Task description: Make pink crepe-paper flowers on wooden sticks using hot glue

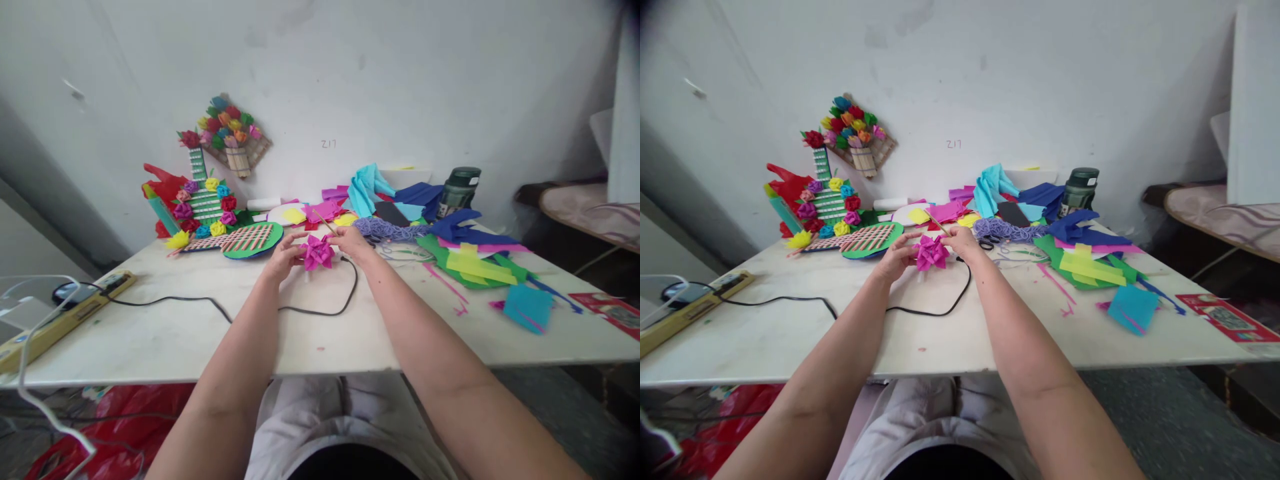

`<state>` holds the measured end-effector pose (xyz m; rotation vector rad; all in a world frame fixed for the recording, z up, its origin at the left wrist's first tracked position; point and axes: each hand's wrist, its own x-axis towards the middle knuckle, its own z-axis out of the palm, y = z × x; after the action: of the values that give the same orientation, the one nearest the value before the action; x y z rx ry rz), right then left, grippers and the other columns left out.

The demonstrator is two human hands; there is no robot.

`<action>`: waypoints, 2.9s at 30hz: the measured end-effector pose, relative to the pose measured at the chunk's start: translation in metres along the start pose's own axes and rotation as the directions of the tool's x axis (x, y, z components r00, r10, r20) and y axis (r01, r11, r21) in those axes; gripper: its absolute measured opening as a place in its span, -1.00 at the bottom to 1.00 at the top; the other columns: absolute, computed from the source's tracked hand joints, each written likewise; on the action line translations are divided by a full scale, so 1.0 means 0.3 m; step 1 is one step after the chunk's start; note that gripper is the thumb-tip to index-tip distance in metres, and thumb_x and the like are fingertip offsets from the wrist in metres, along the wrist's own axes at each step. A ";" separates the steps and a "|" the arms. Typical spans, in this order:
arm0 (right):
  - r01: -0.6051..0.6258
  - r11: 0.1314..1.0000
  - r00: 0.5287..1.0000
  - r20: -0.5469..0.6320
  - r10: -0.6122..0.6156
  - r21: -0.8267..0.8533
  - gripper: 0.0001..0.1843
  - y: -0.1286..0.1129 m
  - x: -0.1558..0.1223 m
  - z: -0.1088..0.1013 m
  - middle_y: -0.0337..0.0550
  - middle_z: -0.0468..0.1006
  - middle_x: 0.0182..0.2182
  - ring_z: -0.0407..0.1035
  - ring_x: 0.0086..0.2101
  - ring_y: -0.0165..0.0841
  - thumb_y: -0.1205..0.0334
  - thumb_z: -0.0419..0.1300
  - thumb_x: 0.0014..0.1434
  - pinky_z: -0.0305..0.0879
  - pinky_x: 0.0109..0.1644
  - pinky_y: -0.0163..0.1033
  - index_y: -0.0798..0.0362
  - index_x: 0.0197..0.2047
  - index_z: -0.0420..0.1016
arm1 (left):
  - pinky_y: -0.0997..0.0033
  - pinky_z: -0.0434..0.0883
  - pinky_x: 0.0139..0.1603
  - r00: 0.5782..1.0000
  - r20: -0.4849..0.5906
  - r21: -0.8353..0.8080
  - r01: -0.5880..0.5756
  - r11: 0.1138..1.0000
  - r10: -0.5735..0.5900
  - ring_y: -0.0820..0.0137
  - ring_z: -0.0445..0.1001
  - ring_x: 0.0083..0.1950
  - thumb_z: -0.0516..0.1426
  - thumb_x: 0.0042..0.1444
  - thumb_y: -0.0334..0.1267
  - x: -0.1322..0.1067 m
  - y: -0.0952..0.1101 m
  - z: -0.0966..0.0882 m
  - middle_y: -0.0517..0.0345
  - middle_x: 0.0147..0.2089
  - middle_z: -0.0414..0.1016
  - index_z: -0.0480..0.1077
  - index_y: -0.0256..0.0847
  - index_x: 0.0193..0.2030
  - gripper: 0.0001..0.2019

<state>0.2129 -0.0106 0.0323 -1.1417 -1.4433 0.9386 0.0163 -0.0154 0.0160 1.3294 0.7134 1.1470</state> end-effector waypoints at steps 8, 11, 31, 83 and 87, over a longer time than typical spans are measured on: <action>0.101 0.992 0.990 0.102 -0.093 -0.071 -0.86 0.035 0.025 0.008 -0.34 0.35 -0.63 0.20 -0.53 -0.47 0.23 0.23 -0.27 0.11 -0.40 -0.34 0.11 -0.57 0.44 | 0.49 0.35 -0.52 0.995 -0.073 0.042 0.066 0.997 -0.063 0.51 0.38 -0.57 0.29 -0.23 -0.14 -0.006 0.014 0.018 0.21 -0.47 0.46 0.42 -0.28 -0.21 -0.59; 0.105 0.990 0.987 0.132 -0.092 -0.090 -0.87 0.030 0.016 0.010 -0.37 0.32 -0.66 0.16 -0.56 -0.49 0.24 0.22 -0.26 0.09 -0.42 -0.35 0.12 -0.57 0.43 | 0.53 0.31 -0.53 0.995 -0.067 0.096 0.079 0.992 -0.073 0.52 0.38 -0.57 0.34 -0.30 -0.16 -0.007 0.012 0.023 0.19 -0.48 0.48 0.42 -0.29 -0.24 -0.56; 0.030 0.967 0.994 -0.094 -0.056 -0.252 -0.80 0.012 0.009 0.005 -0.35 0.27 -0.69 0.14 -0.55 -0.46 0.15 0.18 -0.12 0.05 -0.40 -0.31 0.10 -0.61 0.39 | 0.50 0.35 -0.56 0.973 -0.141 0.212 -0.149 0.966 0.181 0.50 0.34 -0.63 0.33 -0.26 -0.06 0.019 -0.020 0.026 0.25 -0.63 0.40 0.41 -0.31 -0.22 -0.52; -0.027 0.915 0.992 -0.121 -0.024 -0.403 -0.77 0.041 0.036 -0.016 -0.28 0.35 -0.66 0.23 -0.52 -0.40 0.09 0.22 -0.17 0.12 -0.38 -0.29 0.09 -0.52 0.50 | 0.49 0.35 -0.55 0.979 -0.054 0.315 -0.169 0.934 0.195 0.49 0.36 -0.61 0.33 -0.20 -0.06 0.026 -0.044 0.039 0.20 -0.62 0.42 0.47 -0.31 -0.26 -0.59; -0.044 0.914 0.992 -0.127 -0.009 -0.404 -0.81 0.041 0.034 -0.012 -0.29 0.34 -0.67 0.22 -0.53 -0.41 0.13 0.22 -0.17 0.12 -0.40 -0.31 0.10 -0.54 0.47 | 0.51 0.32 -0.56 0.978 -0.044 0.323 -0.177 0.930 0.202 0.51 0.34 -0.62 0.32 -0.20 -0.06 0.026 -0.044 0.039 0.21 -0.63 0.41 0.47 -0.31 -0.27 -0.60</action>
<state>0.2182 0.0022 0.0238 -1.4922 -1.5675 0.5747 0.0326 -0.0107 0.0068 1.6617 0.8674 1.2808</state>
